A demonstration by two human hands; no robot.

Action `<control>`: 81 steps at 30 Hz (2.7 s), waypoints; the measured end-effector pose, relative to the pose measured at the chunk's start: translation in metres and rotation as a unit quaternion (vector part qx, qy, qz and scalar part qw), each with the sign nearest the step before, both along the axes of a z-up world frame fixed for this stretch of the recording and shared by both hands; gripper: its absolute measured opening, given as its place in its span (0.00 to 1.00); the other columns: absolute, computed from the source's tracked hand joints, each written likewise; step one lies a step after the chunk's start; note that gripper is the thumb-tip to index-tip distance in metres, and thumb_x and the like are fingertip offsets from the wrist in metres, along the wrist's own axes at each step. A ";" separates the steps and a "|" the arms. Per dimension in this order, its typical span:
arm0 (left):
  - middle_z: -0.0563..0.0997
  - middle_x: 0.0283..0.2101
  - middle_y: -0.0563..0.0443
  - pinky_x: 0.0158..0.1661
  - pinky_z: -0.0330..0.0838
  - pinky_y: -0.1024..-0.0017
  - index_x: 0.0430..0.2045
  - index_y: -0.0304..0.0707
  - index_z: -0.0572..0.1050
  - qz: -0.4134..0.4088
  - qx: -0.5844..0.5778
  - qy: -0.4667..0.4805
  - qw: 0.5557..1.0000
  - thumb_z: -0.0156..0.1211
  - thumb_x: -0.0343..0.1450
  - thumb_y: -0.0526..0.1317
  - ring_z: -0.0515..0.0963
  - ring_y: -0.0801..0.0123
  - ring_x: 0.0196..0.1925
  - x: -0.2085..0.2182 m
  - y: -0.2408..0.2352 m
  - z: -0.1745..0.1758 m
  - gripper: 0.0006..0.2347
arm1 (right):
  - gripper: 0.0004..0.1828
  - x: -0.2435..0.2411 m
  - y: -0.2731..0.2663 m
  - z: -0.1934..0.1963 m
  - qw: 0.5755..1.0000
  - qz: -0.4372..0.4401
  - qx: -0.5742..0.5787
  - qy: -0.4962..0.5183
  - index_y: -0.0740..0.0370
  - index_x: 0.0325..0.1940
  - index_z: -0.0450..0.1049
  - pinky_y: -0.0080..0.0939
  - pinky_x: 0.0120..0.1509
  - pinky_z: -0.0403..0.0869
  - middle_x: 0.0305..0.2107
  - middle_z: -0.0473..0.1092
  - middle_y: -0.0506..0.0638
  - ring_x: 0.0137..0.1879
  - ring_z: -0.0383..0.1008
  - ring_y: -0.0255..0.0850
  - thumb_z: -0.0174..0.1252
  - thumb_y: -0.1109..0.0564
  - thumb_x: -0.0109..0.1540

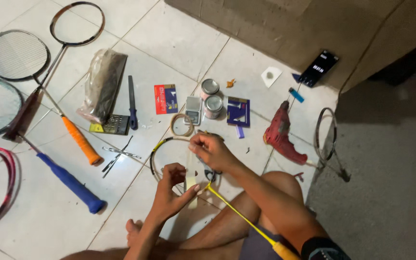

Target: The person sits on the floor and repairs a badminton racket frame by applying white tape to the throat area. They use scissors to cut the tape and a screwdriver to press the tape firmly into place. The person handles the racket frame and tools while surrounded by other racket parts and repair supplies.

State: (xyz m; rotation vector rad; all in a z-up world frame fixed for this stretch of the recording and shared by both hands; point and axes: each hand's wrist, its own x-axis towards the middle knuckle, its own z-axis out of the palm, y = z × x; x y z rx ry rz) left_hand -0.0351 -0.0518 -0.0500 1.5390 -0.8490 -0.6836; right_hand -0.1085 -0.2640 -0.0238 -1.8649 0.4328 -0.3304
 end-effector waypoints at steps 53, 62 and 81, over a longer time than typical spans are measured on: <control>0.60 0.78 0.42 0.53 0.87 0.71 0.77 0.49 0.55 -0.088 -0.034 -0.094 0.991 0.78 0.70 0.49 0.74 0.59 0.69 0.036 0.020 0.034 0.41 | 0.02 -0.027 -0.069 -0.029 0.890 0.029 -0.237 0.388 0.48 0.41 0.84 0.48 0.49 0.74 0.38 0.81 0.45 0.43 0.79 0.43 0.68 0.51 0.66; 0.61 0.78 0.47 0.51 0.81 0.73 0.76 0.48 0.57 -0.011 -0.014 -0.077 0.997 0.82 0.65 0.53 0.75 0.70 0.53 0.046 0.031 0.038 0.46 | 0.41 0.000 -0.026 -0.067 0.761 0.138 -0.239 0.586 0.63 0.51 0.82 0.53 0.55 0.75 0.49 0.80 0.63 0.56 0.80 0.60 0.75 0.27 0.50; 0.59 0.79 0.49 0.58 0.79 0.72 0.78 0.51 0.54 -0.089 -0.048 -0.071 0.992 0.80 0.68 0.51 0.66 0.64 0.78 0.049 0.037 0.052 0.44 | 0.23 -0.060 -0.133 0.002 0.884 0.371 0.150 0.241 0.61 0.41 0.77 0.33 0.46 0.69 0.40 0.70 0.47 0.43 0.69 0.35 0.81 0.60 0.48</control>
